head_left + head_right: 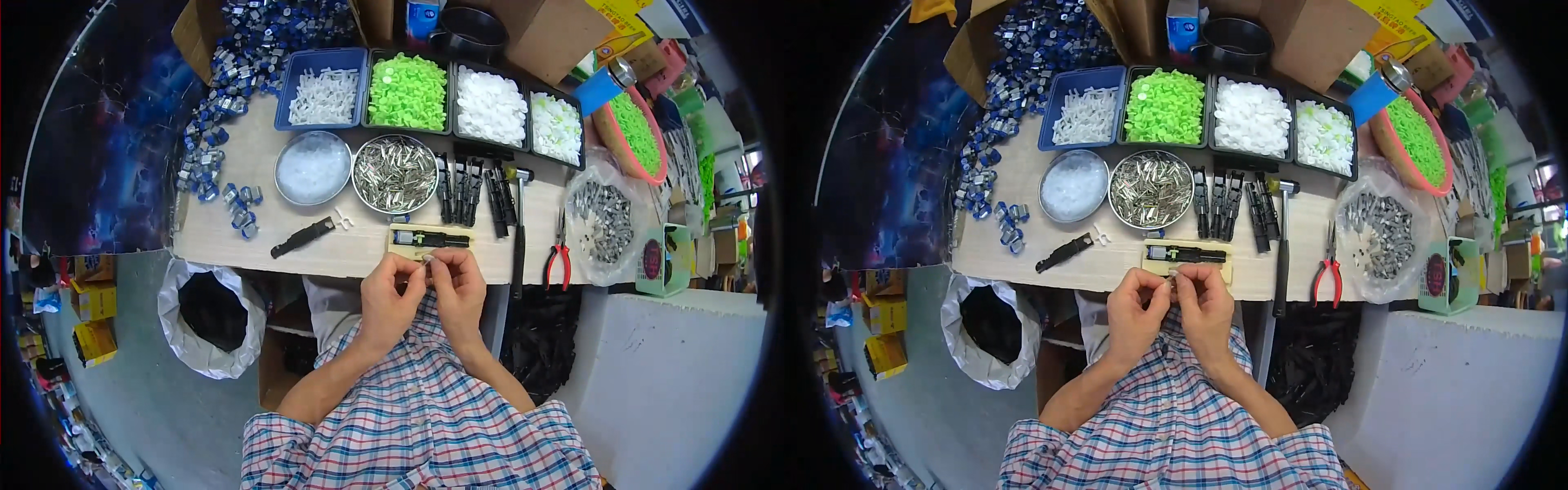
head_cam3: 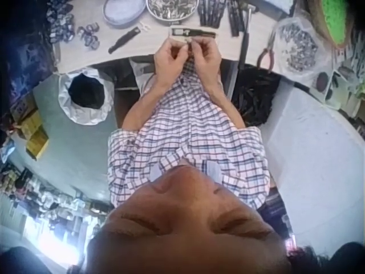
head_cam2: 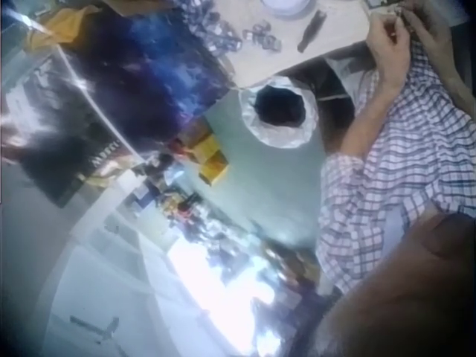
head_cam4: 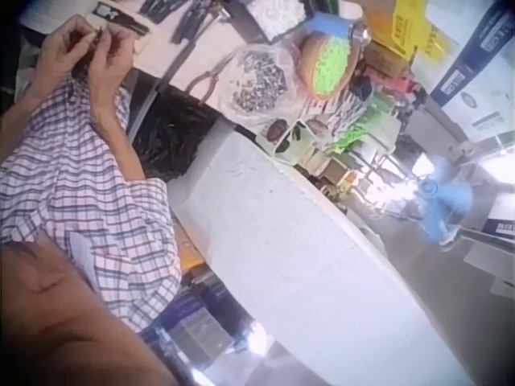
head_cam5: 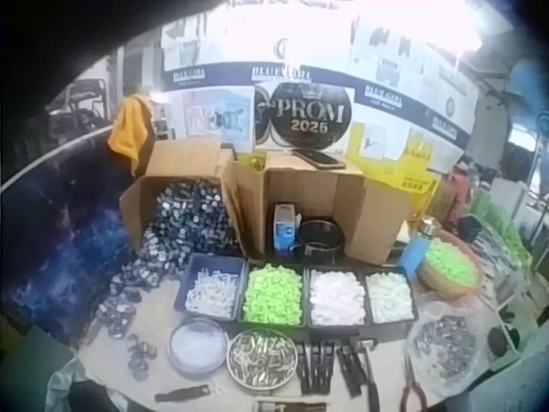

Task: Assembling small components at a workbench by joining pieces and using tools like pliers.

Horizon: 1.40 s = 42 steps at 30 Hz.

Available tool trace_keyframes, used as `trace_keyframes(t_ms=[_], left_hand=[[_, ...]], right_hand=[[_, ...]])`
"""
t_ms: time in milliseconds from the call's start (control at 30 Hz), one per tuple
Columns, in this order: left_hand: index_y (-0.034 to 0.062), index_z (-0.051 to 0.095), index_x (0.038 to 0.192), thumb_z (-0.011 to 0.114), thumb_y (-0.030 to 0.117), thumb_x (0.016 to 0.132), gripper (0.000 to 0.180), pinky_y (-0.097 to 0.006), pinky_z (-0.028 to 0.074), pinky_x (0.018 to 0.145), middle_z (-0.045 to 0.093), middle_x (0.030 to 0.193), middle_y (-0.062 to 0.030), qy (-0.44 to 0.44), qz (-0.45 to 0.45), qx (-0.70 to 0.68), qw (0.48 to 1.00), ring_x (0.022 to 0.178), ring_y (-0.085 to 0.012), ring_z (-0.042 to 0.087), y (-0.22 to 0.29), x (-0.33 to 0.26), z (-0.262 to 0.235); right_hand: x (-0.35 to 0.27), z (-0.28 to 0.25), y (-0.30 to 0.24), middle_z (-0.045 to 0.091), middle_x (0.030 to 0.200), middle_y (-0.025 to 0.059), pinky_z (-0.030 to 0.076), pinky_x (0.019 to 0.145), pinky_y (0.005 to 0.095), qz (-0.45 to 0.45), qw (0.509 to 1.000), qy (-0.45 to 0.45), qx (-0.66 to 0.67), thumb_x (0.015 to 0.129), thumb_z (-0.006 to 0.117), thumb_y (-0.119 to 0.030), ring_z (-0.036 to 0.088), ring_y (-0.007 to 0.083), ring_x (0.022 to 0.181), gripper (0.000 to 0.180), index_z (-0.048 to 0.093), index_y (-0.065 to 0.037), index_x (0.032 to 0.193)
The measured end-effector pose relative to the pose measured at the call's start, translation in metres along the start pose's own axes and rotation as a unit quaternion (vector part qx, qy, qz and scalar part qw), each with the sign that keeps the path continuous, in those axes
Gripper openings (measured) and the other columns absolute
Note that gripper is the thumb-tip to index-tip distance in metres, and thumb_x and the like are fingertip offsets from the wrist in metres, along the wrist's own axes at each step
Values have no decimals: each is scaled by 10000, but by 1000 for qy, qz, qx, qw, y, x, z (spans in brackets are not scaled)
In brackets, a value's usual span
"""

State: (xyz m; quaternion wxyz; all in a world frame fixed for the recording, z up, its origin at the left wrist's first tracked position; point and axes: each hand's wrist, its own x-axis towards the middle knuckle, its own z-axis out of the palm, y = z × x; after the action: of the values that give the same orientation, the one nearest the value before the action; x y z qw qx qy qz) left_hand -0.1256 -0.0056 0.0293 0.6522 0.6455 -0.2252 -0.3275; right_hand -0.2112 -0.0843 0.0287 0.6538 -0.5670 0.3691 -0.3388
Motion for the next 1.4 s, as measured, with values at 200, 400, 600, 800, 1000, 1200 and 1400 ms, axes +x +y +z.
trace_keyframes(t_ms=[200,400,600,800,1000,1200,1400], left_hand=[[-11,591,960,677,-40,897,110,-328,533,641,652,853,-137,43,310,342,886,746,-261,676,3,7,-8],[-22,590,996,634,-60,924,92,-336,549,675,650,864,-161,-1,281,296,913,760,-291,686,-4,-1,-20],[-44,591,1095,557,13,1033,91,-258,578,794,691,944,-96,-5,-75,-115,990,866,-122,703,-2,-3,-24],[-65,617,1181,574,17,1025,181,-228,552,811,705,986,-96,-34,-53,-66,996,890,-122,695,-11,-1,-27],[-83,643,1201,573,-27,1007,213,-232,549,857,693,1052,-90,-48,-21,-36,998,954,-137,695,-5,0,-20],[-97,645,1161,555,-75,994,192,-263,559,892,639,1225,-150,-10,15,-72,997,994,-174,707,0,2,-17],[-67,638,1034,568,-64,988,84,-294,563,877,661,1168,-152,3,78,42,996,961,-188,699,0,6,-22]], right_hand=[[2,-4,1,685,942,131,557,761,298,-210,955,-22,-210,895,661,66,693,227,832,120,638,19,1003],[34,-23,-7,671,926,130,542,740,376,-237,921,-98,-292,835,673,85,658,321,836,156,645,5,966],[60,-27,4,634,907,97,496,782,420,-330,828,-105,-441,780,718,26,601,310,898,158,650,-37,908],[65,-30,2,648,925,101,483,783,411,-314,826,-155,-442,761,724,29,603,307,906,175,666,-36,913],[65,-34,7,652,927,64,455,769,405,-339,821,-156,-431,762,756,-18,611,275,907,195,674,-58,935],[69,-33,12,660,870,53,456,748,388,-367,820,-154,-411,743,773,-23,617,266,864,173,682,-61,886],[65,-30,10,674,876,61,476,779,391,-331,830,-135,-428,723,764,25,623,272,870,192,698,-46,889]])
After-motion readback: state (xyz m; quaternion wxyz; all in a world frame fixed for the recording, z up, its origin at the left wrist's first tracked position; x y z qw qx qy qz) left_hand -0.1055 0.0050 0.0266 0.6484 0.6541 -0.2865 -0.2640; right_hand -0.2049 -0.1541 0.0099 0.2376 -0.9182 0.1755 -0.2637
